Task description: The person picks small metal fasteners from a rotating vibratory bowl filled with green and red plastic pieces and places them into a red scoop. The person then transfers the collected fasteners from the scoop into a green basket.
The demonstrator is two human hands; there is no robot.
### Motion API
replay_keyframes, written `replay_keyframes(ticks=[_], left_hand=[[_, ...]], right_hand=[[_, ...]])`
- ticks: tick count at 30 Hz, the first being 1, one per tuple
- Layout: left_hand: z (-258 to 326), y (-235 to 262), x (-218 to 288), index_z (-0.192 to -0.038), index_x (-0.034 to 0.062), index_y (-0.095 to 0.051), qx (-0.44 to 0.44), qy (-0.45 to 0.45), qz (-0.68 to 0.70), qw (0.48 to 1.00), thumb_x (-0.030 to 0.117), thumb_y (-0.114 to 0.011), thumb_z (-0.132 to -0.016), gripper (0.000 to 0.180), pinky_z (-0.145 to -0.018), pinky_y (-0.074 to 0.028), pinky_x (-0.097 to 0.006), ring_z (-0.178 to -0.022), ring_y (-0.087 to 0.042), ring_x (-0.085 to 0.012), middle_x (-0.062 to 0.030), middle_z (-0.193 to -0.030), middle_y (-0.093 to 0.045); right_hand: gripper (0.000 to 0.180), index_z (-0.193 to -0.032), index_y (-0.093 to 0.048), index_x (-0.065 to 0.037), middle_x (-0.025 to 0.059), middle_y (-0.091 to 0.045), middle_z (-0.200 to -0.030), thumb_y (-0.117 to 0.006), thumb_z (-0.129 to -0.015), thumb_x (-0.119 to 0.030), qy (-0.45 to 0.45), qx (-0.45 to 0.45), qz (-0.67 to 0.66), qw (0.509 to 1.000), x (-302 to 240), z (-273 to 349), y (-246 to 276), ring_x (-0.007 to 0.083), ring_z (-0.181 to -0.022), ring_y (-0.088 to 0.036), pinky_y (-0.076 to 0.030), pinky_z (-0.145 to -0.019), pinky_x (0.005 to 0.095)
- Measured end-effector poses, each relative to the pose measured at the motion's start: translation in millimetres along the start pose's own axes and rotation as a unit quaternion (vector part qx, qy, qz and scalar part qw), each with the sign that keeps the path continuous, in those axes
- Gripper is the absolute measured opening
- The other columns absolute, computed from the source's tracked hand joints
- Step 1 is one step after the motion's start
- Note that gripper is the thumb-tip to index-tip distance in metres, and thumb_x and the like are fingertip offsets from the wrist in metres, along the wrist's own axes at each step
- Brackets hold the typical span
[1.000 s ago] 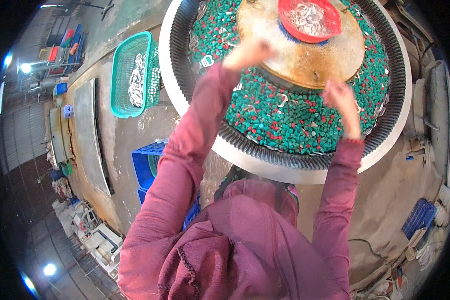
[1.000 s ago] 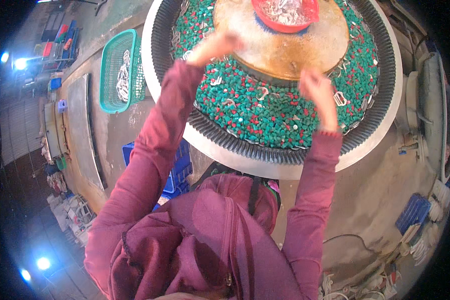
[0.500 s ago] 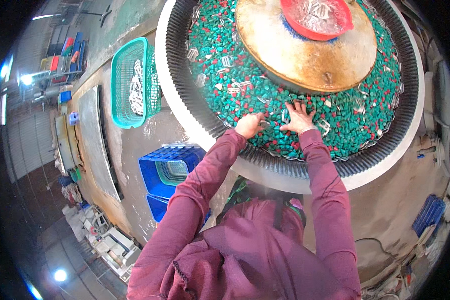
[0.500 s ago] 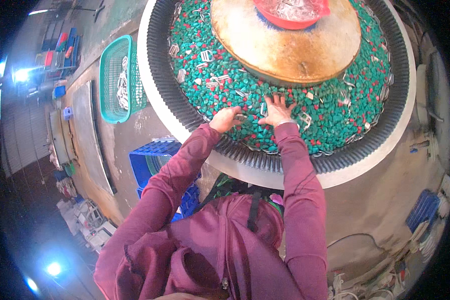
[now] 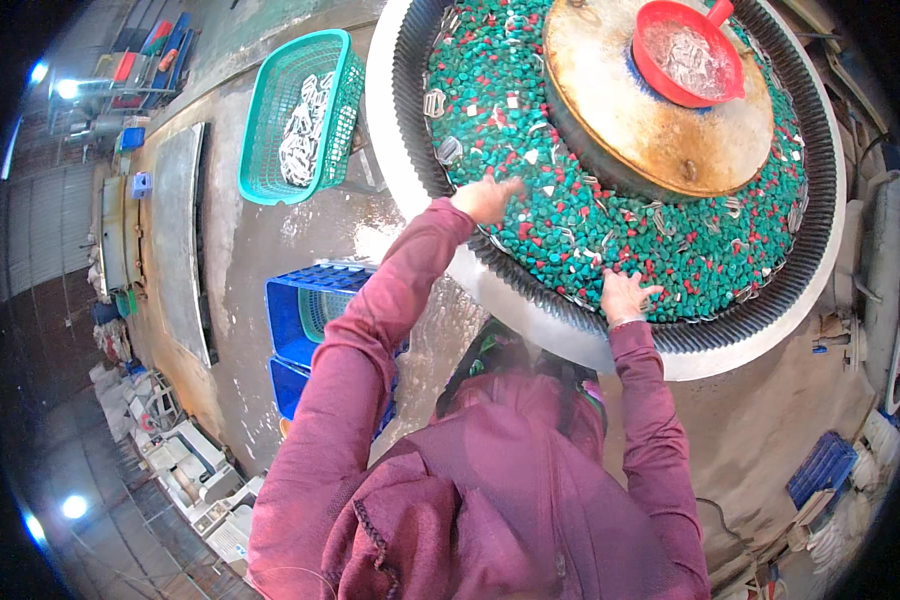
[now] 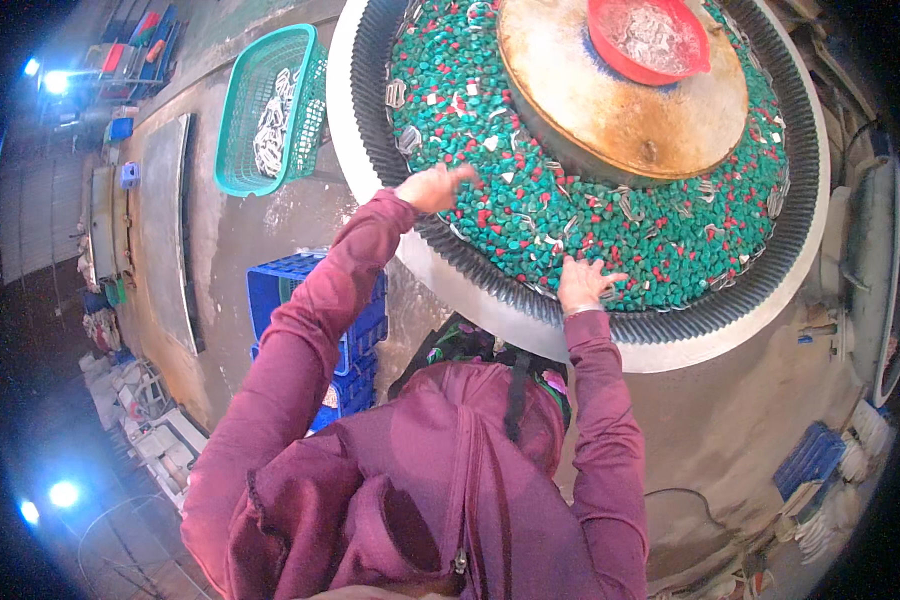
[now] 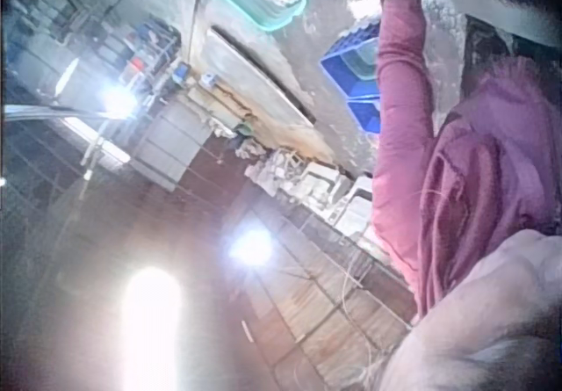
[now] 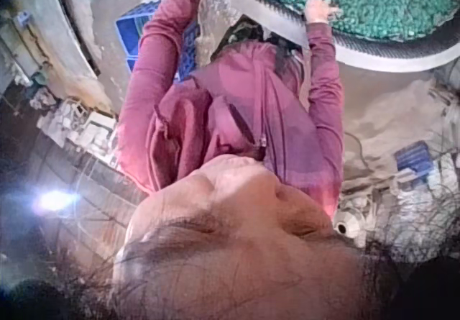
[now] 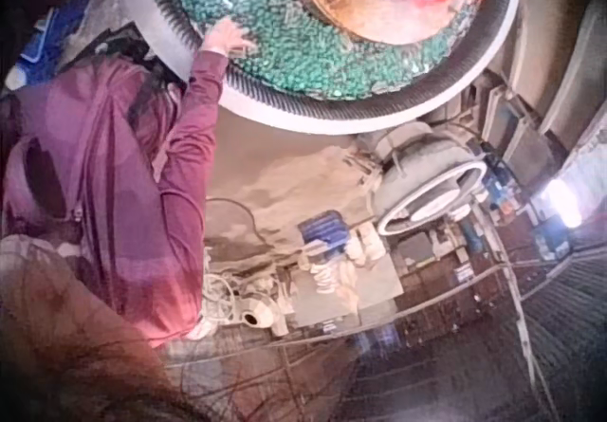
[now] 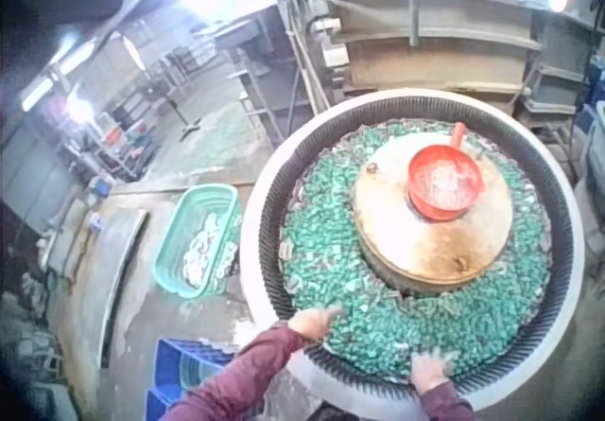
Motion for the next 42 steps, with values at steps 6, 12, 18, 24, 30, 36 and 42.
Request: replay_keyframes(ticks=[6,12,18,24,30,36,42], left_hand=[[-14.7,-91.3,8.7,-0.096,0.0125,-0.067,-0.079,0.125,-0.284,0.947,0.046,-0.07,-0.066,0.045,-0.072,-0.049,-0.04,-0.098,-0.052,-0.0292,-0.0139,-0.103,-0.055],[-50.2,-140.8,-5.1,-0.094,0.0128,-0.067,-0.113,0.183,-0.365,0.906,0.05,-0.065,-0.067,0.046,-0.059,-0.042,-0.04,-0.093,-0.051,-0.0272,-0.0114,-0.1,-0.054],[-39.1,-134.7,15.4,-0.087,0.0076,-0.068,-0.077,-0.092,-0.344,0.931,0.043,-0.06,-0.068,0.041,-0.069,-0.045,-0.043,-0.089,-0.056,-0.0283,-0.0156,-0.096,-0.057],[-24.5,-65.1,28.3,-0.098,-0.0014,-0.063,-0.16,0.029,0.139,0.977,0.042,-0.058,-0.079,0.048,-0.065,-0.055,-0.042,-0.092,-0.06,-0.0279,-0.0122,-0.101,-0.056],[18.0,-36.5,84.6,-0.109,-0.0097,-0.051,-0.217,-0.047,0.645,0.731,0.024,-0.053,-0.087,0.04,-0.064,-0.056,-0.041,-0.079,-0.065,-0.0314,-0.0219,-0.095,-0.061],[26.9,-34.0,112.9,-0.13,0.0004,-0.038,-0.162,-0.115,0.796,0.571,0.015,-0.056,-0.085,0.051,-0.063,-0.056,-0.041,-0.081,-0.064,-0.0288,-0.0161,-0.102,-0.059],[17.9,-59.6,95.4,-0.142,0.0066,-0.005,-0.122,0.085,0.666,0.731,0.012,-0.055,-0.085,0.076,-0.063,-0.056,-0.039,-0.071,-0.064,-0.0287,-0.0205,-0.104,-0.057]], right_hand=[[0.046,-0.124,-0.047,-0.027,0.006,-0.058,-0.107,-0.058,-0.079,-0.021,-0.024,-0.015,-0.033,0.999,21.5,7.3,20.1,0.0352,-0.109,-0.048,-0.016,-0.081,0.0806],[0.043,-0.118,-0.05,-0.019,0.0108,-0.06,-0.101,-0.062,-0.077,-0.024,-0.016,0.049,-0.118,0.992,32.4,8.2,22.2,0.032,-0.099,-0.054,-0.023,-0.083,0.0722],[0.022,-0.094,-0.063,-0.006,0.017,-0.063,-0.086,-0.059,-0.076,-0.018,0.038,0.01,-0.111,0.993,39.4,15.5,24.3,0.0341,-0.084,-0.061,-0.048,-0.072,0.0441],[0.032,-0.086,-0.066,-0.005,0.0154,-0.065,-0.092,-0.075,-0.065,-0.028,0.083,-0.14,-0.058,0.985,33.0,4.1,-32.3,0.0312,-0.089,-0.063,-0.05,-0.073,0.0414],[0.044,-0.087,-0.066,-0.007,0.0126,-0.065,-0.093,-0.077,-0.062,-0.042,0.086,-0.173,0.008,0.981,24.3,-20.5,-68.5,0.0272,-0.09,-0.063,-0.05,-0.075,0.0387],[0.014,-0.082,-0.07,-0.011,0.0089,-0.067,-0.086,-0.063,-0.072,-0.019,0.188,-0.138,0.102,0.967,30.2,-17.2,-61.0,0.0234,-0.084,-0.066,-0.052,-0.068,0.0364],[0.013,-0.067,-0.066,-0.009,0.0109,-0.064,-0.071,-0.059,-0.071,-0.019,0.206,-0.001,0.081,0.975,64.4,1.3,-22.2,0.0251,-0.069,-0.065,-0.049,-0.058,0.0384]])
Point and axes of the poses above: each hand's wrist, its own z-axis away from the middle knuckle, its own y-axis out of the back of the hand, x = y × z, the point moved 7 cm from there along -z, towards the middle knuckle
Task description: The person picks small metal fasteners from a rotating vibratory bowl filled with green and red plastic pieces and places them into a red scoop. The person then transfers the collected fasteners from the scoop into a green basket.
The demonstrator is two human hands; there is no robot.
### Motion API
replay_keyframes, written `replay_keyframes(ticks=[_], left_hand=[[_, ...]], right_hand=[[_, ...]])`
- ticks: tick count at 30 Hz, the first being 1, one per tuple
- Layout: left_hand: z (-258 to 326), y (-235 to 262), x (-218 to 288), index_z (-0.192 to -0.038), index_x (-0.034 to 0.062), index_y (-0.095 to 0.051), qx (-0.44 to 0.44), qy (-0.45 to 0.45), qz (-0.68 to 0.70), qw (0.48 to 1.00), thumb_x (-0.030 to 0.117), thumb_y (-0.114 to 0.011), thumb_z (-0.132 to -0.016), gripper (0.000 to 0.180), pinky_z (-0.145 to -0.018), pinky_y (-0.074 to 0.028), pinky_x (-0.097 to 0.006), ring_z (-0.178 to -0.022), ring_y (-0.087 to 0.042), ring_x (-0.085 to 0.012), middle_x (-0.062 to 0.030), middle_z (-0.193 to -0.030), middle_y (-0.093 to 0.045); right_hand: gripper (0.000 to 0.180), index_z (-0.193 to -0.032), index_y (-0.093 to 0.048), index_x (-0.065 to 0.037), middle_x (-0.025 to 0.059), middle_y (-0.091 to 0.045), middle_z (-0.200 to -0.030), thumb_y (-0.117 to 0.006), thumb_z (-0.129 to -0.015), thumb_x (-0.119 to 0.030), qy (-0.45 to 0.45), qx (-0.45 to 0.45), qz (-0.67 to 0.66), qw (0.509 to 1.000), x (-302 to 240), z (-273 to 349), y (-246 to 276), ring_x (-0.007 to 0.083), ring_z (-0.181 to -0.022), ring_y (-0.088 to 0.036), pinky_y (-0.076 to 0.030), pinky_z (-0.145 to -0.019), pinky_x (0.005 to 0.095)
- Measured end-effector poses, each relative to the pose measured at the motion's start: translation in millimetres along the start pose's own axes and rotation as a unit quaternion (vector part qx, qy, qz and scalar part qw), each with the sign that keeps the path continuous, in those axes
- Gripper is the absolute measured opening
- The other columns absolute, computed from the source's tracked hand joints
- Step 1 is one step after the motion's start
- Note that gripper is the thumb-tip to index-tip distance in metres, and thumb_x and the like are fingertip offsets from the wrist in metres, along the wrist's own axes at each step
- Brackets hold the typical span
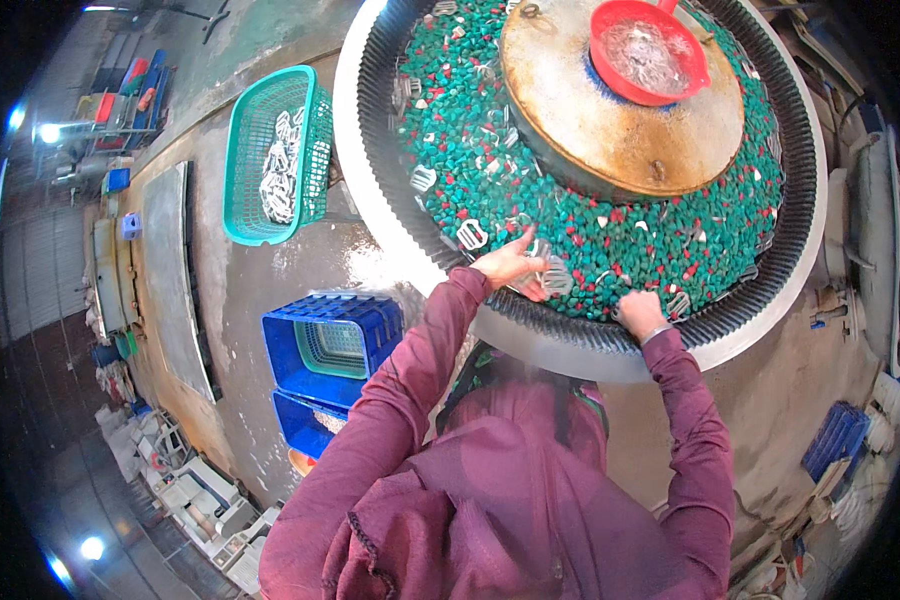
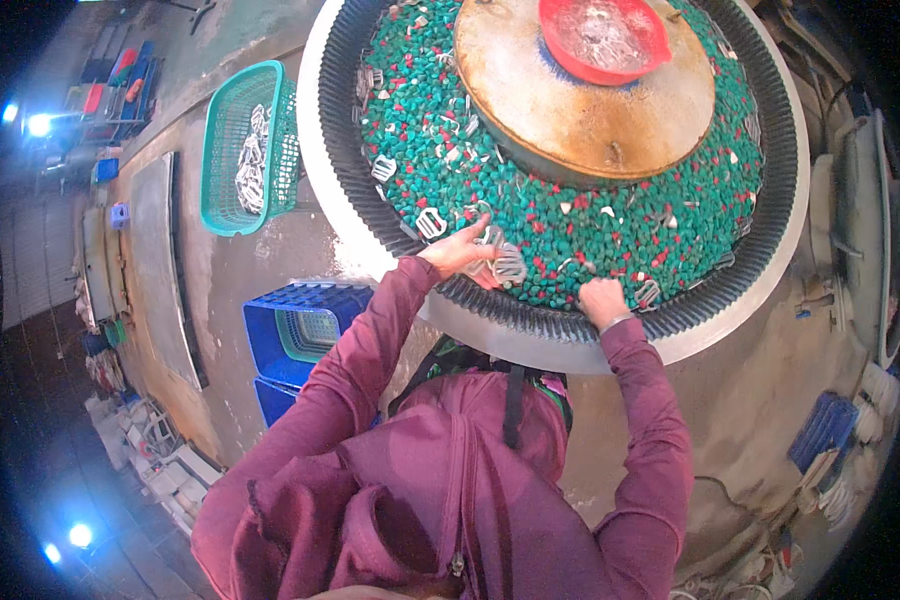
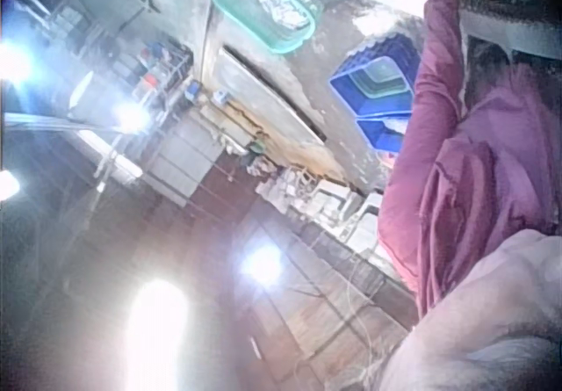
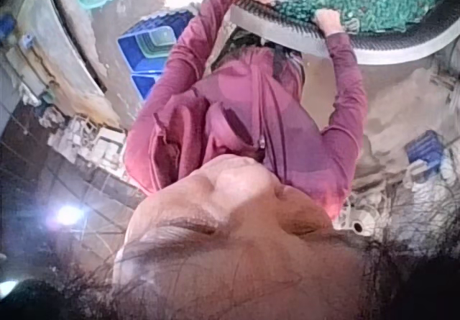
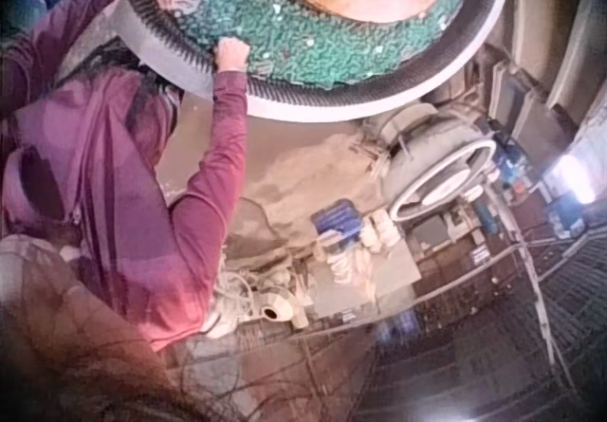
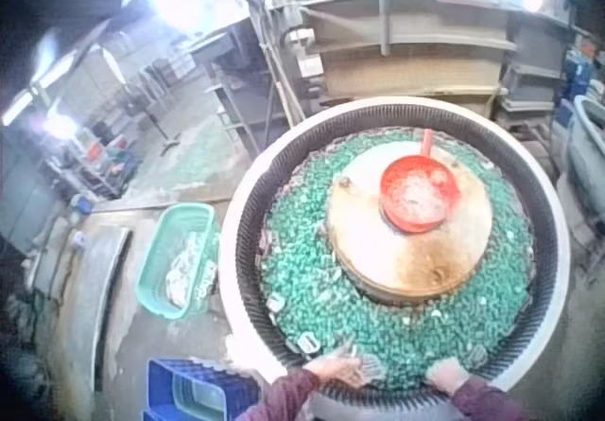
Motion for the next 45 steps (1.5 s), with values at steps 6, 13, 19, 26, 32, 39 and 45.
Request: replay_keyframes(ticks=[6,13,19,26,32,39,45], left_hand=[[13.6,-9.6,27.0,-0.109,-0.0061,-0.051,-0.056,-0.084,0.118,0.988,0.018,-0.057,-0.084,0.035,-0.061,-0.056,-0.039,-0.072,-0.065,-0.0286,-0.0179,-0.091,-0.063],[13.5,-46.7,188.6,-0.115,-0.0007,-0.046,-0.069,-0.27,0.101,0.955,0.025,-0.056,-0.085,0.041,-0.069,-0.056,-0.041,-0.084,-0.063,-0.0266,-0.0146,-0.103,-0.06],[-41.8,-89.7,341.5,-0.104,0.0006,-0.056,0.029,-0.401,-0.15,0.903,0.031,-0.051,-0.087,0.036,-0.07,-0.053,-0.039,-0.081,-0.064,-0.0255,-0.0134,-0.095,-0.062],[-31.5,-39.5,318.4,-0.084,-0.0019,-0.065,0.303,-0.414,-0.623,0.591,0.047,-0.057,-0.077,0.05,-0.067,-0.049,-0.045,-0.077,-0.063,-0.0344,-0.0234,-0.08,-0.062],[-54.7,16.3,33.5,-0.108,0.0082,-0.052,0.147,-0.105,-0.777,0.603,0.033,-0.075,-0.065,0.055,-0.07,-0.052,-0.041,-0.102,-0.052,-0.0371,-0.0233,-0.114,-0.049],[-68.8,19.3,2.1,-0.105,-0.005,-0.043,0.175,-0.236,-0.738,0.608,0.013,-0.058,-0.074,0.039,-0.076,-0.043,-0.05,-0.089,-0.051,-0.0416,-0.0238,-0.095,-0.05],[-12.5,100.1,67.3,-0.099,0.006,-0.053,0.29,-0.175,-0.476,0.811,0.016,-0.059,-0.073,0.028,-0.075,-0.045,-0.046,-0.088,-0.055,-0.0383,-0.0195,-0.086,-0.058]], right_hand=[[0.026,-0.082,-0.063,0.003,0.0099,-0.063,-0.071,-0.062,-0.076,-0.023,-0.115,0.129,-0.457,0.873,50.4,30.9,59.2,0.0204,-0.069,-0.06,-0.045,-0.062,0.032],[0.024,-0.087,-0.061,0.005,0.003,-0.059,-0.071,-0.054,-0.086,-0.017,-0.088,0.337,-0.56,0.752,72.8,16.4,227.5,0.0063,-0.07,-0.05,-0.042,-0.063,0.0252],[0.042,-0.099,-0.062,0.002,0.0226,-0.063,-0.092,-0.051,-0.085,-0.035,-0.125,0.463,-0.401,0.781,143.0,-55.8,340.5,0.0291,-0.089,-0.062,-0.046,-0.078,0.0375],[0.036,-0.097,-0.065,0.002,-0.0002,-0.057,-0.068,-0.056,-0.087,-0.032,-0.11,0.349,-0.43,0.825,125.4,-26.5,252.7,0.0066,-0.063,-0.047,-0.04,-0.057,0.0236],[0.036,-0.108,-0.061,-0.002,0.0199,-0.061,-0.106,-0.06,-0.077,-0.02,-0.115,0.027,-0.468,0.876,49.3,-46.5,65.2,0.0304,-0.1,-0.059,-0.044,-0.088,0.0371],[0.07,-0.132,-0.038,-0.012,0.009,-0.035,-0.137,-0.067,-0.074,-0.037,-0.061,0.045,-0.212,0.974,-23.9,-137.9,91.9,0.0372,-0.127,-0.029,-0.025,-0.098,0.062],[0.038,-0.095,-0.063,-0.001,0.0139,-0.044,-0.12,-0.069,-0.07,-0.029,-0.146,0.071,-0.125,0.979,-47.4,-130.7,70.3,0.0364,-0.124,-0.028,-0.022,-0.092,0.071]])
Point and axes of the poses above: each hand's wrist, its own z-axis away from the middle knuckle, its own y-axis out of the back of the hand, x = y × z, the point moved 7 cm from there along -z, towards the middle knuckle
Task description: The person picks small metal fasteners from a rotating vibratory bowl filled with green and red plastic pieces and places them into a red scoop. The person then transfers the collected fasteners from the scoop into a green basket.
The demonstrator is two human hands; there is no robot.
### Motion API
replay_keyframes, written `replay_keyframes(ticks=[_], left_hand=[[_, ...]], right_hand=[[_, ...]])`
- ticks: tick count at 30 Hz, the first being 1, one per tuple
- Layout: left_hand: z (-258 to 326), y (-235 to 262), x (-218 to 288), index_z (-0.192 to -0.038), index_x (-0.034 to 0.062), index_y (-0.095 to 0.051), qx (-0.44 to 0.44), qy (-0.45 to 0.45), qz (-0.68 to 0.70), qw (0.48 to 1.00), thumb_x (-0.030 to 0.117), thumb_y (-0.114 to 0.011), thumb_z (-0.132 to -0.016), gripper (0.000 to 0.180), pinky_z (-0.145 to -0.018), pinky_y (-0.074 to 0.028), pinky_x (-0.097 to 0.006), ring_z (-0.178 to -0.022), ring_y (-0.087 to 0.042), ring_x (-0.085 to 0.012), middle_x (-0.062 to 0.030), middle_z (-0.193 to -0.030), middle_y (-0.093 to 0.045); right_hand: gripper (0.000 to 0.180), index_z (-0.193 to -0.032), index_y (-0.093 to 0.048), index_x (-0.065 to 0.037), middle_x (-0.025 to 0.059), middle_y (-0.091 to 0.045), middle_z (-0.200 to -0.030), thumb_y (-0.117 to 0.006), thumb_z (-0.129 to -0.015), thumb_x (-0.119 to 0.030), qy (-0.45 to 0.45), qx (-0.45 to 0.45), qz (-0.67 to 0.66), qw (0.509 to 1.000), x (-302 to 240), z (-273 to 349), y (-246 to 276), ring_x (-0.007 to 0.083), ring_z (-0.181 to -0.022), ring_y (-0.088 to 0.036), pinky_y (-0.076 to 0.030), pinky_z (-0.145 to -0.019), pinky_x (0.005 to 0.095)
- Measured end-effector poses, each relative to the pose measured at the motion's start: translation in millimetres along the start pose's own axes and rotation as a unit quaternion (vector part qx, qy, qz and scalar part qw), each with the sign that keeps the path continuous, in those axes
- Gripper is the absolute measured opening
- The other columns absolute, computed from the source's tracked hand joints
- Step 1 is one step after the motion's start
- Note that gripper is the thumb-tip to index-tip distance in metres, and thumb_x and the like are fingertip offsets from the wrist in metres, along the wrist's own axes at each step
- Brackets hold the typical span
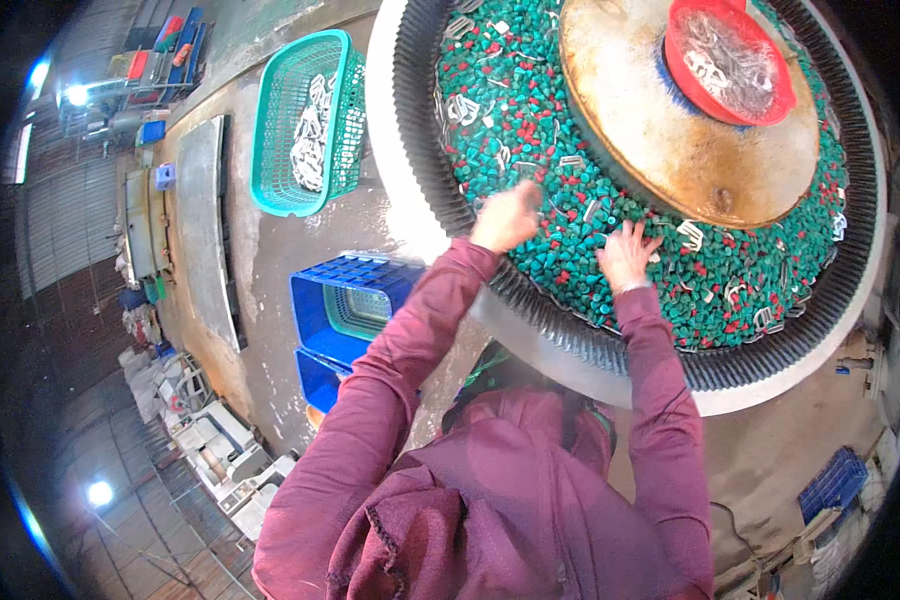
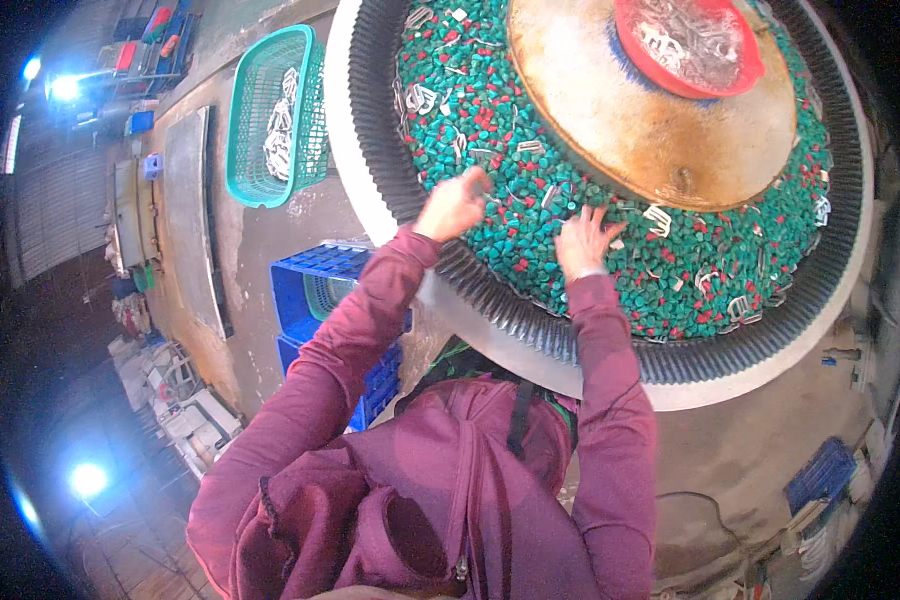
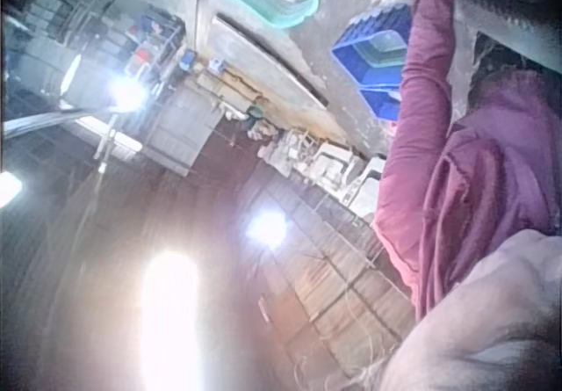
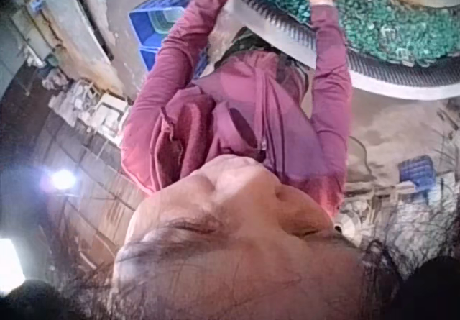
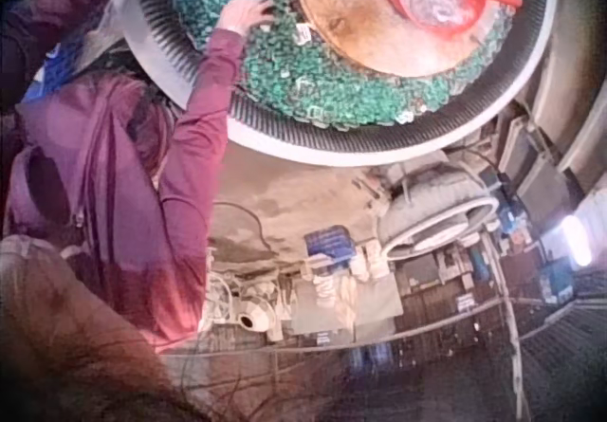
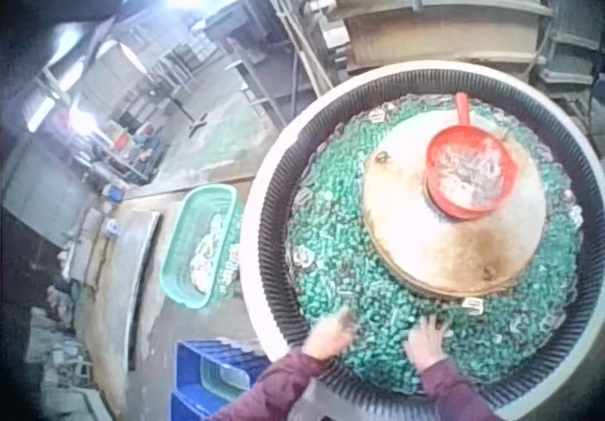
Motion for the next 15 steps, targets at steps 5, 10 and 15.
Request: replay_keyframes(ticks=[5,10,15], left_hand=[[-4.3,27.1,-50.6,-0.091,0.0097,-0.062,-0.02,0.066,-0.385,0.92,0.037,-0.074,-0.063,0.041,-0.07,-0.048,-0.042,-0.097,-0.05,-0.0349,-0.0153,-0.097,-0.055],[-0.1,-50.8,-80.4,-0.092,0.0062,-0.063,-0.058,-0.02,-0.484,0.873,0.044,-0.078,-0.053,0.056,-0.074,-0.048,-0.04,-0.101,-0.045,-0.0324,-0.0137,-0.105,-0.049],[6.1,-42.2,-42.6,-0.103,-0.0033,-0.051,-0.083,0.013,-0.206,0.975,0.043,-0.075,-0.057,0.07,-0.083,-0.044,-0.048,-0.098,-0.046,-0.0429,-0.0219,-0.104,-0.049]], right_hand=[[0.022,-0.091,-0.062,-0.001,0.0163,-0.037,-0.131,-0.053,-0.08,-0.017,0.021,0.108,0.033,0.993,11.2,51.4,-18.3,0.0373,-0.128,-0.023,-0.015,-0.094,0.0712],[0.018,-0.091,-0.062,-0.007,0.0155,-0.035,-0.133,-0.057,-0.079,-0.02,0.019,0.066,0.015,0.998,28.7,69.5,-10.3,0.0367,-0.129,-0.023,-0.017,-0.095,0.07],[0.023,-0.084,-0.064,-0.005,0.0157,-0.044,-0.12,-0.071,-0.067,-0.018,0.088,0.064,-0.134,0.985,31.9,75.5,27.3,0.0343,-0.117,-0.036,-0.032,-0.093,0.0552]])
Point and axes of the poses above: each hand's wrist, its own z-axis away from the middle knuckle, its own y-axis out of the back of the hand, x = y × z, the point moved 7 cm from there along -z, towards the middle knuckle
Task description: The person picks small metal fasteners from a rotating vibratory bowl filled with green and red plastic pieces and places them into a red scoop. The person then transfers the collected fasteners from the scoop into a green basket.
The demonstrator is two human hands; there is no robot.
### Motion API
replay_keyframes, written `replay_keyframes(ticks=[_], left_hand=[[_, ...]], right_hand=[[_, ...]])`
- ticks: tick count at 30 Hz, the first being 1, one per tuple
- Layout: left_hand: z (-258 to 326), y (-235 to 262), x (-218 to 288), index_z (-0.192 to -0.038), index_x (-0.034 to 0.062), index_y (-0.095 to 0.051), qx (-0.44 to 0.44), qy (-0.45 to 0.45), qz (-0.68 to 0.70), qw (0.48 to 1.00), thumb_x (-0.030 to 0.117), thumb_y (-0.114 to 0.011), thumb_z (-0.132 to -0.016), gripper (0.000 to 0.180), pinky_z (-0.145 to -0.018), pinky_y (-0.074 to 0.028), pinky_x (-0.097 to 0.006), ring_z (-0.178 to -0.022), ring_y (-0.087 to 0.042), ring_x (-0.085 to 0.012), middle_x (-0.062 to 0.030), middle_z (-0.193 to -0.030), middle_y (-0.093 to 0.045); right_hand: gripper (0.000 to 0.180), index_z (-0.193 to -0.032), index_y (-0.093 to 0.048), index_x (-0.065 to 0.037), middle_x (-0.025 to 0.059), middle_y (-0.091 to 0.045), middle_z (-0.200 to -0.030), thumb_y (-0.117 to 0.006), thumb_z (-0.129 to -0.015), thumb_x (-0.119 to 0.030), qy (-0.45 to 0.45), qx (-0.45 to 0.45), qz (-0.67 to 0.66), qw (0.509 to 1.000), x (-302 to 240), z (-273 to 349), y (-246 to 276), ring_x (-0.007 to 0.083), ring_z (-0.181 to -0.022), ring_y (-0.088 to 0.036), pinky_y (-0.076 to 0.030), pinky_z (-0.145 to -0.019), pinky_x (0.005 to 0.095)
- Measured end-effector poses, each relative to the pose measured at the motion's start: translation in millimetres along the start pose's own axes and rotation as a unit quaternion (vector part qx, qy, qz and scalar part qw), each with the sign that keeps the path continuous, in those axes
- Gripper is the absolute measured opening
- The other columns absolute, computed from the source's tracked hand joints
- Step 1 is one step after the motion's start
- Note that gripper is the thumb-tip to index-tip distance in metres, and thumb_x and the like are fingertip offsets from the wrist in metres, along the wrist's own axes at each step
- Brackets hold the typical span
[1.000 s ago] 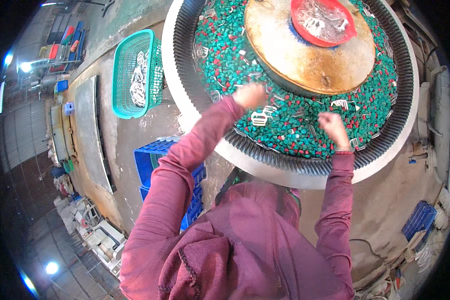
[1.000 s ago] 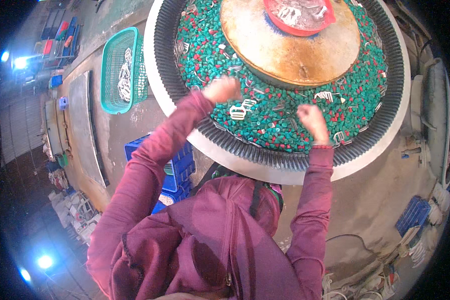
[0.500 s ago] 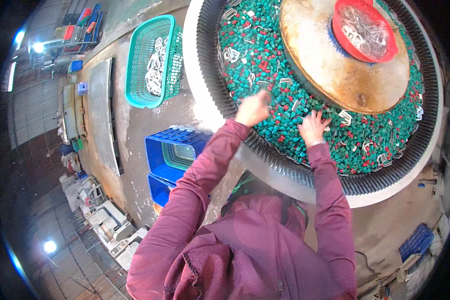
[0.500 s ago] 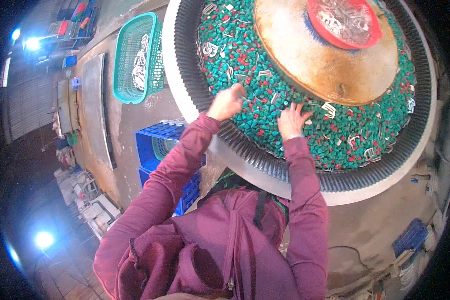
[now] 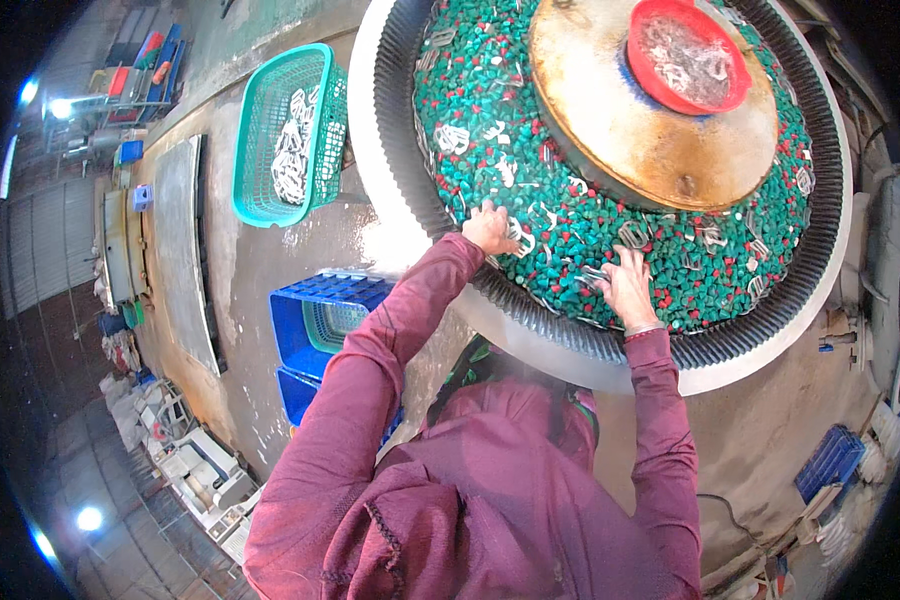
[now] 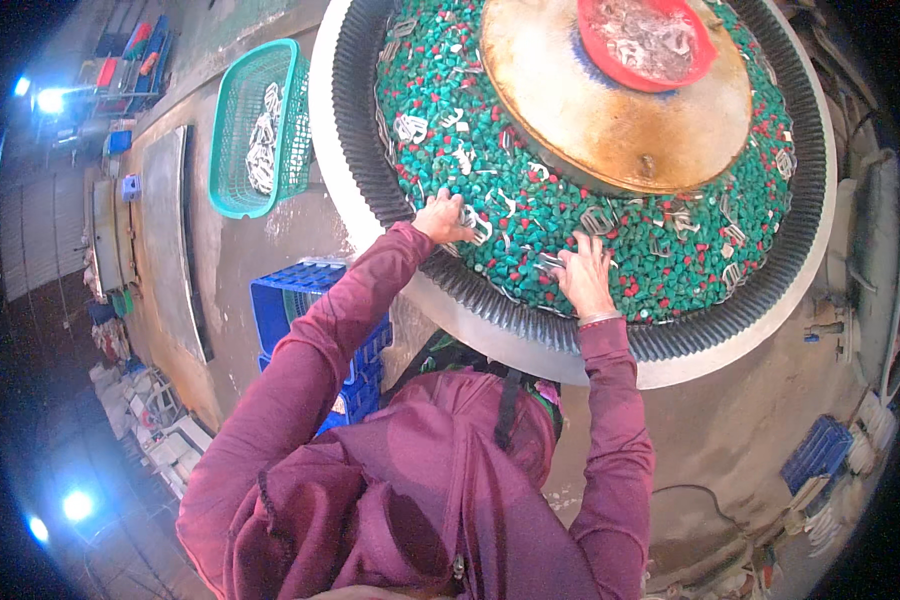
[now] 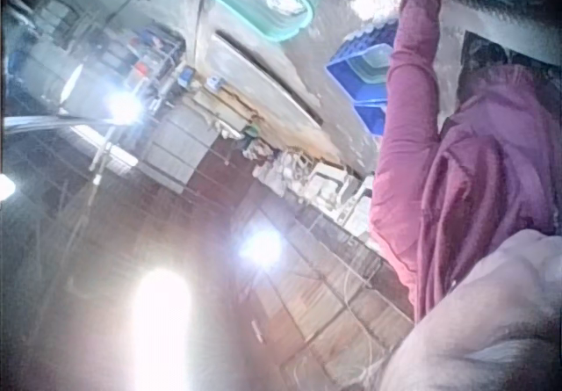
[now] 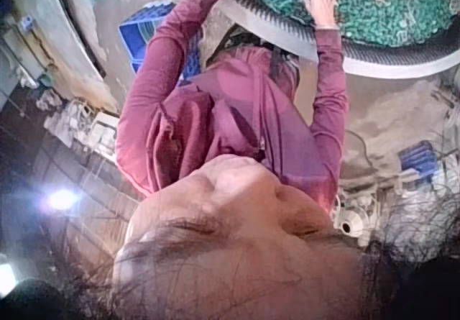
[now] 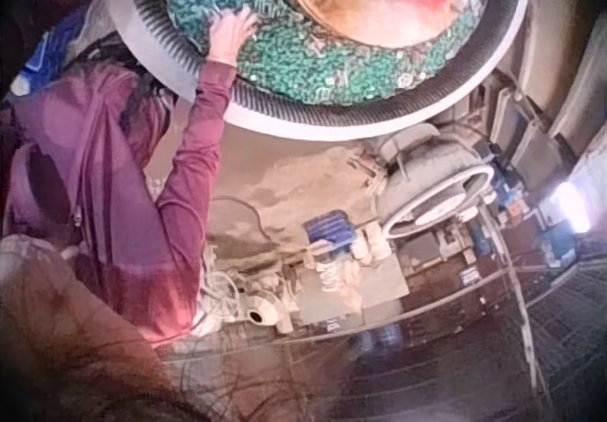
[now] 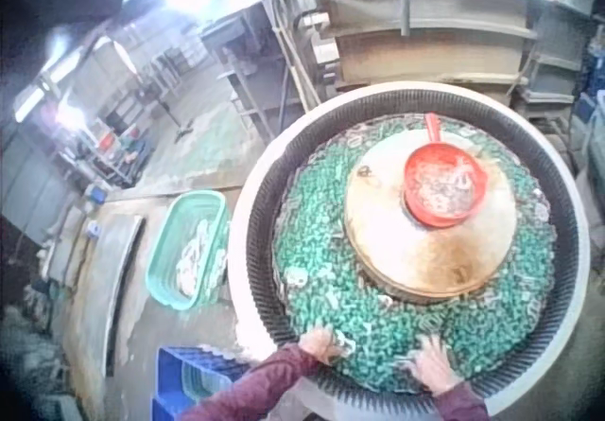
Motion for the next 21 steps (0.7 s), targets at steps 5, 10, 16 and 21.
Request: replay_keyframes(ticks=[5,10,16,21], left_hand=[[-12.7,-0.6,20.8,-0.094,-0.0033,-0.052,0.003,-0.096,0.041,0.994,0.032,-0.074,-0.058,0.055,-0.085,-0.041,-0.043,-0.093,-0.052,-0.0339,-0.0164,-0.096,-0.053],[11.4,-30.3,74.6,-0.094,0.0032,-0.05,0.122,-0.2,-0.151,0.96,0.011,-0.059,-0.068,0.029,-0.068,-0.052,-0.038,-0.093,-0.051,-0.0324,-0.0151,-0.094,-0.051],[24.1,-21.4,77.7,-0.112,0.0095,-0.042,0.019,-0.071,-0.007,0.997,0.016,-0.073,-0.06,0.061,-0.076,-0.049,-0.044,-0.1,-0.051,-0.0371,-0.0188,-0.101,-0.051],[46.3,10.1,62.5,-0.105,0.0106,-0.047,-0.214,-0.003,0.632,0.744,0.013,-0.072,-0.069,0.044,-0.08,-0.05,-0.04,-0.086,-0.056,-0.0188,-0.0036,-0.095,-0.051]], right_hand=[[0.025,-0.074,-0.063,0.0,0.0168,-0.055,-0.103,-0.068,-0.071,-0.024,0.053,0.033,-0.157,0.986,-19.2,-66.2,14.2,0.0336,-0.101,-0.047,-0.042,-0.084,0.0406],[0.032,-0.092,-0.057,0.0,0.0189,-0.062,-0.097,-0.068,-0.073,-0.023,-0.117,-0.024,-0.142,0.983,-15.4,-138.3,-38.8,0.0359,-0.09,-0.058,-0.044,-0.083,0.0472],[0.04,-0.115,-0.053,-0.015,0.0126,-0.057,-0.115,-0.057,-0.075,-0.011,-0.154,-0.128,-0.014,0.98,5.1,-122.3,-62.1,0.0366,-0.123,-0.034,-0.02,-0.091,0.0725],[0.028,-0.101,-0.064,-0.013,0.009,-0.034,-0.137,-0.054,-0.075,-0.012,-0.094,-0.178,0.115,0.973,12.0,-84.5,-44.1,0.0388,-0.129,-0.021,-0.015,-0.086,0.0794]])
Point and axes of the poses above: each hand's wrist, its own z-axis away from the middle knuckle, its own y-axis out of the back of the hand, x = y × z, the point moved 7 cm from there along -z, towards the middle knuckle
